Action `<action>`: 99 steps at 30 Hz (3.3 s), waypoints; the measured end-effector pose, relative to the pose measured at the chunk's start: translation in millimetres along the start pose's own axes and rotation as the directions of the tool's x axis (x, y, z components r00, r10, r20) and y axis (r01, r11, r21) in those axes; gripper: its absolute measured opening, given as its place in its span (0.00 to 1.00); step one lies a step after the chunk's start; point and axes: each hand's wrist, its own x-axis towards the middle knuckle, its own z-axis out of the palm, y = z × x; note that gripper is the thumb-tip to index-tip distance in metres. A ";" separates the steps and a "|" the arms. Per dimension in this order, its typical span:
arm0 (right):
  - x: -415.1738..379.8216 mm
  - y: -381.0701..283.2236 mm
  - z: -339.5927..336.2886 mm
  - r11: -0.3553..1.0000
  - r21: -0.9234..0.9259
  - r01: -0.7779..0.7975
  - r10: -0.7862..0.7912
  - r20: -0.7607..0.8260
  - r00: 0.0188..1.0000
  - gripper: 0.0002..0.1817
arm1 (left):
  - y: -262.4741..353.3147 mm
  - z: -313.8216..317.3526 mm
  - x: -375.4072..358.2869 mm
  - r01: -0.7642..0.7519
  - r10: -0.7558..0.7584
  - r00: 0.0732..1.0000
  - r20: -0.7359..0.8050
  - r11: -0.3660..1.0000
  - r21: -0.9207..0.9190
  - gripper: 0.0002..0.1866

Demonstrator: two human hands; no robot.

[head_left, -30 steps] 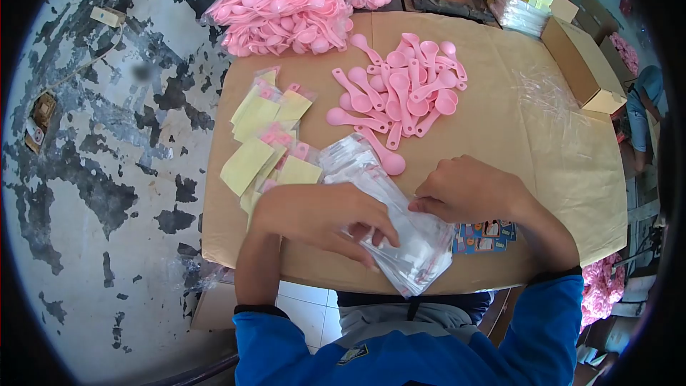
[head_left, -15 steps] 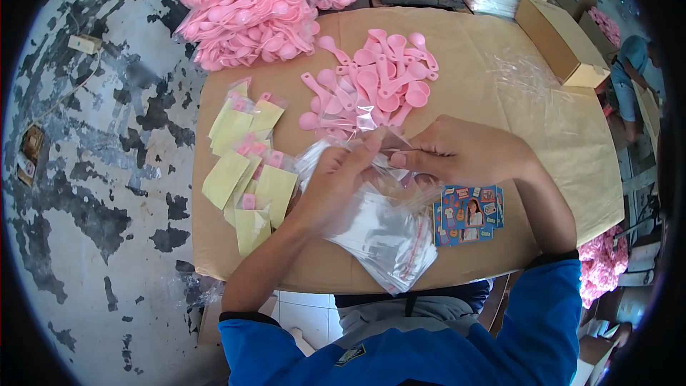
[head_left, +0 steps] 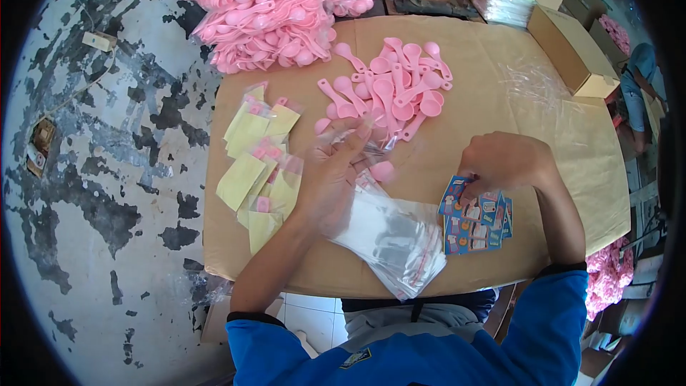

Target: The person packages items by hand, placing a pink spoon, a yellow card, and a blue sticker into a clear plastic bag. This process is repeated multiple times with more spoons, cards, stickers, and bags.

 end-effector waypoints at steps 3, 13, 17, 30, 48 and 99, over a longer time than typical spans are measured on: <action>-5.6 -6.1 -9.5 0.997 0.070 -0.045 0.041 0.054 0.998 0.16 | -4.0 -7.0 3.9 0.009 -0.009 0.999 0.033 1.000 0.016 0.08; 0.3 11.0 -13.5 0.744 0.610 0.272 -0.024 -0.382 0.924 0.13 | 10.1 3.6 -0.5 0.098 -0.098 0.995 0.012 0.991 -0.092 0.18; 26.3 3.9 -0.4 0.640 0.633 0.435 0.001 -0.567 0.824 0.12 | 3.7 4.8 0.4 -0.021 0.020 0.999 -0.034 0.999 -0.028 0.20; 39.5 -15.0 8.0 0.492 0.694 0.526 0.051 -0.625 0.779 0.09 | -1.9 -3.6 2.4 -0.206 0.220 0.967 -0.128 0.972 0.113 0.14; 34.7 -29.7 8.6 0.656 0.575 0.489 0.028 -0.665 0.746 0.11 | -8.3 -3.5 2.8 -0.125 0.134 0.991 -0.026 0.967 0.220 0.17; 60.6 2.8 3.1 0.292 0.703 0.648 0.053 -0.689 0.723 0.15 | 23.4 -13.8 0.1 -0.279 0.346 0.925 -0.154 0.897 0.343 0.24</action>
